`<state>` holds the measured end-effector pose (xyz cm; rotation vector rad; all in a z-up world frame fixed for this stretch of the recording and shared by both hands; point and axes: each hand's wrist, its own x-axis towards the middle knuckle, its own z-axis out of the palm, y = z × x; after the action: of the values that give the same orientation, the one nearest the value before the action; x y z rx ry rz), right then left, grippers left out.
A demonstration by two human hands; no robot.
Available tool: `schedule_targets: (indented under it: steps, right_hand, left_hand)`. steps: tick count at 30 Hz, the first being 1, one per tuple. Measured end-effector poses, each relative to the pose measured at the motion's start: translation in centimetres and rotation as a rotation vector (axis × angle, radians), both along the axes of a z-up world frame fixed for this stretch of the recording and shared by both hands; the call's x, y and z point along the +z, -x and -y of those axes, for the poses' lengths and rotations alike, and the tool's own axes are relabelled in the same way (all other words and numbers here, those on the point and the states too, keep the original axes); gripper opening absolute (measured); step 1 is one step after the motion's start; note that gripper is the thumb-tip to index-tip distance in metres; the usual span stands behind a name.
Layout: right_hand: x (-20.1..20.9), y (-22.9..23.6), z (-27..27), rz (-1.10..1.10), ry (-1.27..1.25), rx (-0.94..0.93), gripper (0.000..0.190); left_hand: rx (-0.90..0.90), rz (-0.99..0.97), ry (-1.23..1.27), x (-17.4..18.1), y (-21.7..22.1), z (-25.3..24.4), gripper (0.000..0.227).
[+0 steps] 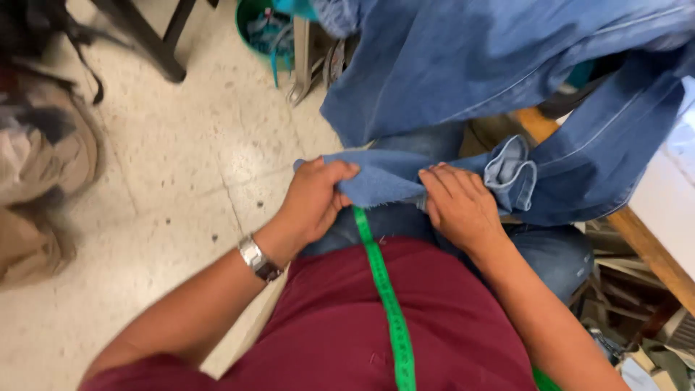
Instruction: Cutting denim patches and placing them over holes in jeans for repair
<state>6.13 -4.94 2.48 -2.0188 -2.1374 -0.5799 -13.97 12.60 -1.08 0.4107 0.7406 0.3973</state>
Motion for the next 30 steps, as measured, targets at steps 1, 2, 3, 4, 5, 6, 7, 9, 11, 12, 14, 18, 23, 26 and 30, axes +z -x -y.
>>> schedule_targets:
  steps: [1,2,3,4,5,6,7,9,11,12,14,18,23,26,30]
  right_hand:
    - [0.9,-1.0,-0.5,0.039,-0.082,-0.015,0.034]
    - [1.8,-2.0,-0.9,0.079,-0.164,-0.029,0.032]
    - [1.8,-3.0,-0.8,0.099,-0.173,-0.054,0.032]
    - [1.8,-4.0,-0.6,0.128,-0.193,-0.12,0.032]
    - [1.5,-4.6,-0.3,0.147,-0.209,-0.182,0.032]
    - [-0.5,-4.7,0.9,0.157,-0.214,-0.204,0.032]
    - [-2.4,-4.8,1.7,0.013,-0.077,-0.247,0.03]
    - [-4.9,-4.1,3.1,-0.125,0.047,-0.3,0.03]
    - [-6.2,-2.4,4.7,-0.172,0.145,-0.32,0.032]
    - [-5.3,-1.9,4.7,-0.17,0.143,-0.333,0.032]
    - [-3.7,-0.6,4.7,-0.213,0.098,-0.304,0.04]
    - [0.4,0.8,5.7,-0.39,0.179,-0.383,0.051]
    - [10.2,-0.8,13.8,-0.268,-0.333,-0.588,0.008]
    - [12.4,-7.1,22.3,-0.126,-0.409,-1.128,0.024]
    - [11.8,-16.8,31.6,-0.037,-0.279,-0.989,0.02]
  left_hand:
    - [0.028,-0.007,-0.044,0.1,-0.7,0.2,0.012]
    - [0.058,-0.012,-0.088,0.1,-1.4,0.4,0.01]
    - [0.033,0.007,-0.097,2.4,-2.2,0.4,0.01]
    - [0.021,-0.043,-0.169,4.5,-2.8,0.4,0.007]
    - [0.014,-0.102,-0.239,6.6,-3.0,0.8,0.006]
    - [-0.007,-0.091,-0.246,2.8,-3.1,1.3,0.006]
    - [-0.069,-0.278,-0.32,-0.9,-3.2,1.6,0.013]
    - [-0.137,-0.453,-0.409,-1.7,-3.1,2.1,0.025]
    - [-0.159,-0.449,-0.242,3.8,-2.1,3.0,0.032]
    - [-0.171,-0.444,-0.246,3.6,-1.8,3.1,0.032]
    - [-0.204,-0.438,-0.194,3.1,-0.9,3.1,0.038]
    - [-0.334,-0.51,-0.13,5.4,-0.5,2.2,0.029]
    - [-0.324,-0.544,-0.217,4.1,-1.3,3.3,0.032]
    - [-0.315,-0.495,-0.157,3.4,-1.6,3.6,0.033]
    - [-0.184,-0.557,-0.105,5.4,-2.6,5.1,0.028]
